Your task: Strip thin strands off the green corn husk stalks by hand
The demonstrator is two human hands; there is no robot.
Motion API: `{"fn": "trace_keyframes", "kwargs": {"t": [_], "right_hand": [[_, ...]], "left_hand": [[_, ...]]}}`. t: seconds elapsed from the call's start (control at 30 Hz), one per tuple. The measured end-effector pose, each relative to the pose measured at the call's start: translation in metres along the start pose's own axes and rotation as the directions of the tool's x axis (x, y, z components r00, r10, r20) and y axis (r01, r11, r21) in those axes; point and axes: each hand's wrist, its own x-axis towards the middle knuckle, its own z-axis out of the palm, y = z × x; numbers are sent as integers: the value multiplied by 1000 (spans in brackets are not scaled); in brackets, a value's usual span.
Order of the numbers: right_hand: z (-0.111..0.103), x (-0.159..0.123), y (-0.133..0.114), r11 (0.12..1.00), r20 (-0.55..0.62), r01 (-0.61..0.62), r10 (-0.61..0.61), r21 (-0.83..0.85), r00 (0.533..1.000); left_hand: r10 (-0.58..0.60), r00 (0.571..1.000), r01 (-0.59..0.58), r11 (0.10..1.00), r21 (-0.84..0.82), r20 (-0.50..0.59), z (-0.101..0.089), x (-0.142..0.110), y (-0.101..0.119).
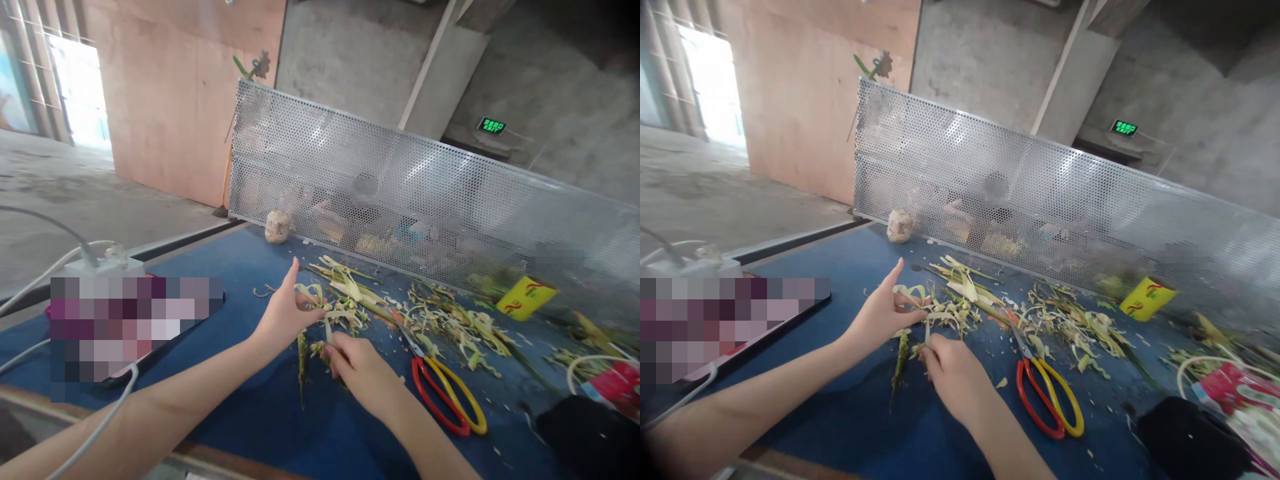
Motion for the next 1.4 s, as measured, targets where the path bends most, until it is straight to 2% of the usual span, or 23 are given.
{"fn": "trace_keyframes", "kwargs": {"t": [0.07,0.1,0.27,0.33,0.4,0.47,0.53,0.67,0.8,0.97,1.1,1.3,1.4], "right_hand": [[1,-2,-3,951,-103,138,-172,-276,980],[0,-2,-4,917,-142,176,-240,-357,960],[-13,0,0,854,-327,241,-415,-461,849],[-19,1,2,811,-344,246,-472,-532,812],[-23,1,2,762,-296,286,-525,-581,798],[-25,2,3,742,-235,345,-553,-575,799],[-25,3,5,761,-212,360,-537,-539,817],[-25,5,13,846,-308,245,-419,-473,854],[-25,8,20,909,-380,171,-322,-380,867],[-26,9,20,909,-378,182,-329,-375,865],[-29,8,18,908,-382,150,-308,-391,871],[-34,3,12,874,-314,187,-350,-448,883],[-33,2,8,895,-306,216,-347,-391,887]], "left_hand": [[4,1000,-4,1000,-3,29,1,-2,-1],[9,998,-8,1000,-13,55,2,-3,-1],[36,976,-37,999,3,214,8,-9,-1],[71,954,-71,997,-9,292,9,-10,-2],[107,927,-107,994,-19,359,11,-10,-5],[124,912,-131,991,-11,391,11,-10,-7],[135,891,-136,990,-29,433,11,-10,-8],[140,855,-89,988,-124,500,10,-13,-5],[98,868,-13,984,-177,486,11,-17,1],[51,895,60,970,-234,443,13,-17,2],[35,914,50,979,-197,405,12,-14,-1],[-10,963,47,990,-130,268,7,-7,-4],[35,972,-25,999,-42,235,7,-7,-5]]}}
